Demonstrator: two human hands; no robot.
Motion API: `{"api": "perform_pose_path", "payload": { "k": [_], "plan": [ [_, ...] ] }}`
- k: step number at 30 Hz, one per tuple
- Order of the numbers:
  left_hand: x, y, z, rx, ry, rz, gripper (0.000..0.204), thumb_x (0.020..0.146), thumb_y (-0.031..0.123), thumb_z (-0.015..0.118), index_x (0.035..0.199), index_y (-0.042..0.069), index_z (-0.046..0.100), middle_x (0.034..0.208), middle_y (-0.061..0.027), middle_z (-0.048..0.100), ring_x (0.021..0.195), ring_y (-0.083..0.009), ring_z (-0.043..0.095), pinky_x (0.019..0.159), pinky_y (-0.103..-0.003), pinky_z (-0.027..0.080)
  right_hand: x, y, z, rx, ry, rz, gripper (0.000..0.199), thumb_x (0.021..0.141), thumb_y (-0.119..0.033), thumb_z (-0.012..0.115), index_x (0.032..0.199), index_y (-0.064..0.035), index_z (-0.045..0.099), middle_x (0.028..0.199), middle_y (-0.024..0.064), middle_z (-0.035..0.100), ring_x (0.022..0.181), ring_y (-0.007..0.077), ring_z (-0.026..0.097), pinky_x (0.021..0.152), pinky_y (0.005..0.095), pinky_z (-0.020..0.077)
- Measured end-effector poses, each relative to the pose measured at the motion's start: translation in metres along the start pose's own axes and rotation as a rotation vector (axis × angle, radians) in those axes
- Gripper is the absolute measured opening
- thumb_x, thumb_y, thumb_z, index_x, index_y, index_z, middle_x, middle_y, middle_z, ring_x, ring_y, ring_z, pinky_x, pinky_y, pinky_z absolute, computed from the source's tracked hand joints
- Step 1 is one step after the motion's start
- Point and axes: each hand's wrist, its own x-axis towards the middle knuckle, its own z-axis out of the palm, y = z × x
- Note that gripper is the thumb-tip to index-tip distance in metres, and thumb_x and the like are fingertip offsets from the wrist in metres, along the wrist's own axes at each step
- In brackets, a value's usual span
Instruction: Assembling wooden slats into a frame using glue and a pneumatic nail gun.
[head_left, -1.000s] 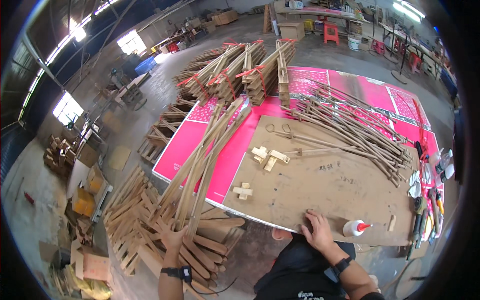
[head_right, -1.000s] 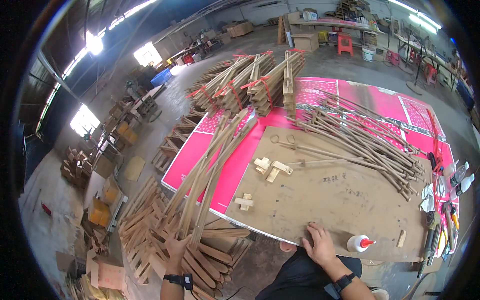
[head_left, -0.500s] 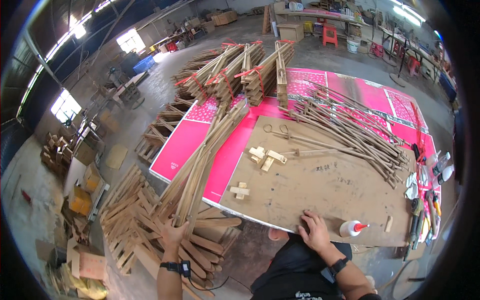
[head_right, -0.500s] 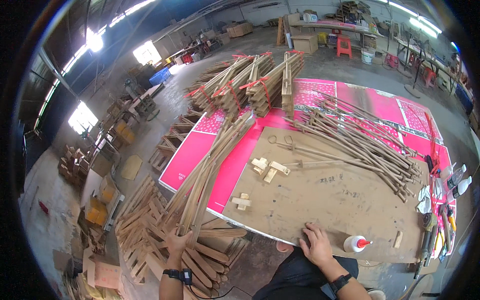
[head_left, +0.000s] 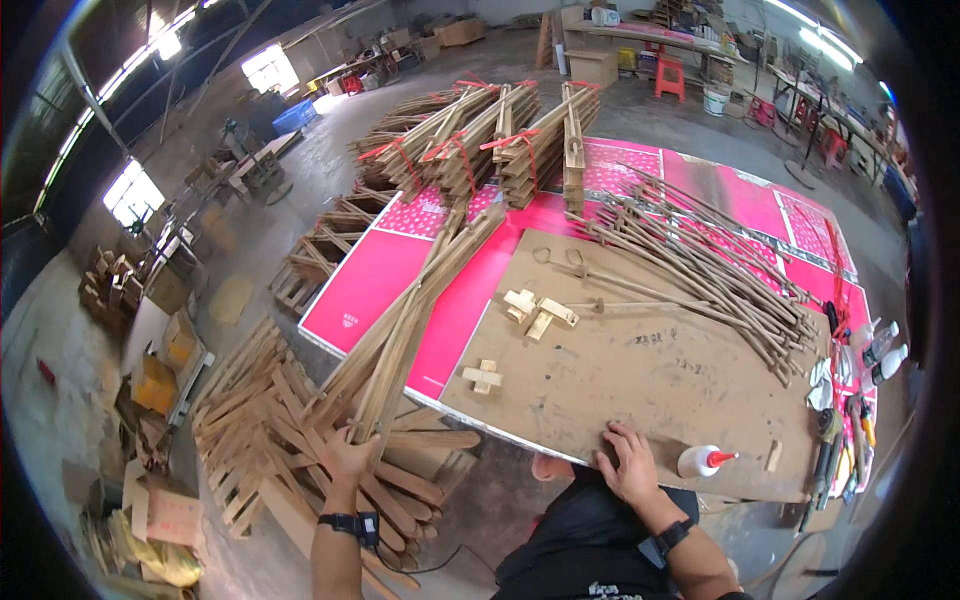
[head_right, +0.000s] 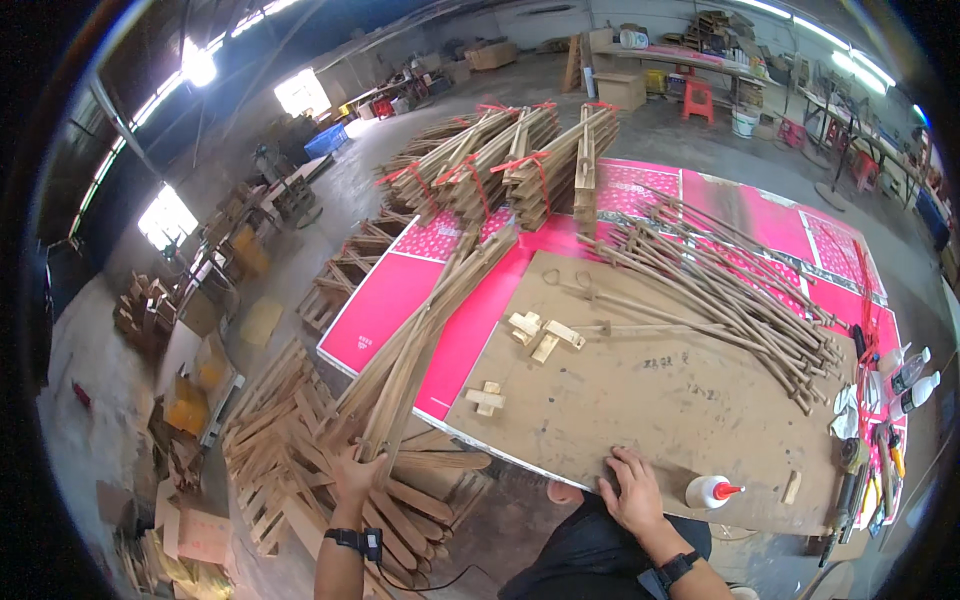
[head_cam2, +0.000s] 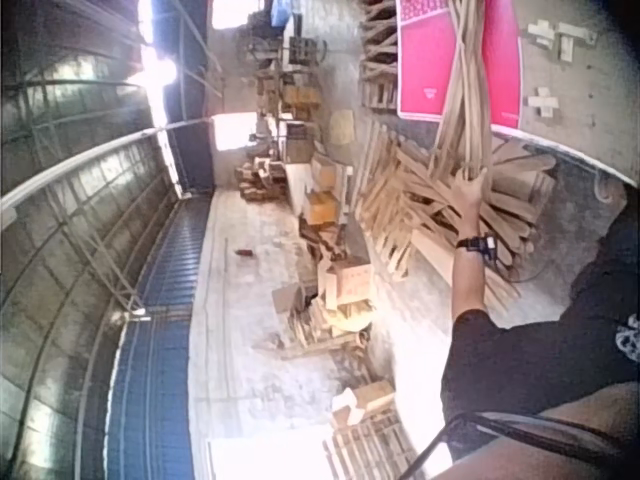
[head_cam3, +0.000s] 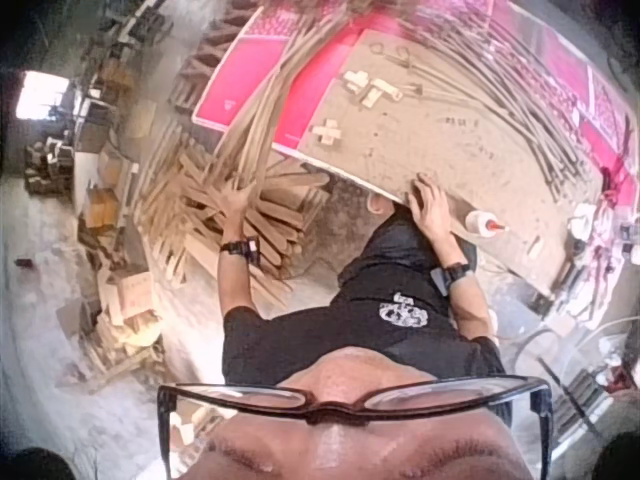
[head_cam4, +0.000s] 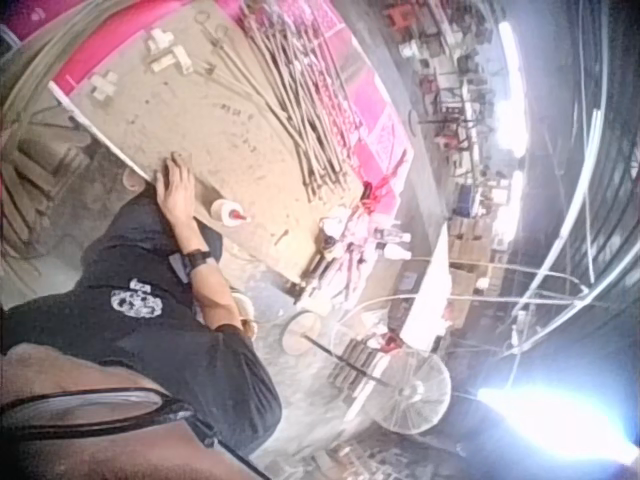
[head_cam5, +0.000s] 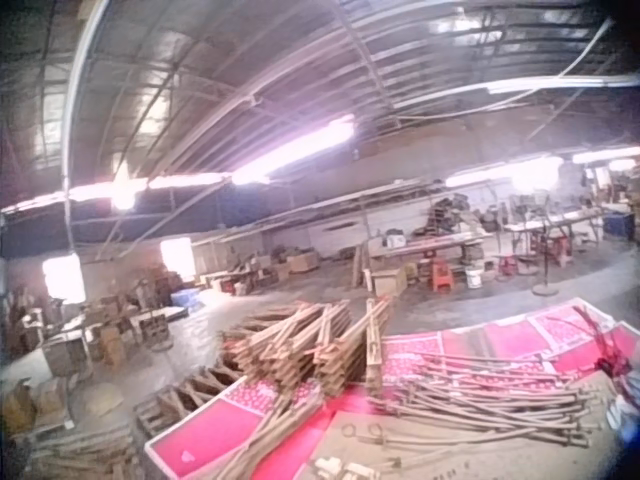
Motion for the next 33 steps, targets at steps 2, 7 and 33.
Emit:
{"api": "perform_pose_path", "payload": {
  "k": [2,7,33],
  "plan": [
    [0.007,-0.011,0.002,0.032,-0.009,-0.016,0.063,0.07,0.041,0.092,0.118,0.004,0.076,0.109,-0.0198,0.077,0.103,-0.0333,0.074,0.091,-0.041,0.057,0.002,-0.003,0.002,-0.002,0.017,-0.021,0.041,0.087,-0.016,0.078,0.124,-0.0023,0.065,0.136,0.0189,0.062,0.129,0.0404,0.057,0.11,0.0481,0.0479],
    [0.005,0.022,-0.002,0.205,-0.064,-0.038,0.071,0.073,0.047,0.089,0.127,0.005,0.072,0.114,-0.0211,0.076,0.107,-0.0361,0.072,0.093,-0.043,0.057,-0.005,0.002,-0.001,-0.02,0.008,0.009,0.042,0.086,-0.015,0.078,0.124,-0.0031,0.064,0.137,0.0185,0.062,0.129,0.0411,0.057,0.11,0.0493,0.0477],
    [-0.043,0.002,0.013,-0.113,0.174,0.052,0.067,0.089,0.043,0.078,0.143,0.009,0.059,0.131,-0.0206,0.068,0.121,-0.0374,0.066,0.102,-0.045,0.052,-0.006,0.029,0.008,-0.113,0.033,-0.061,0.036,0.092,-0.012,0.069,0.125,0.0018,0.063,0.139,0.024,0.06,0.129,0.0459,0.055,0.112,0.0534,0.0427]
  ]
}}
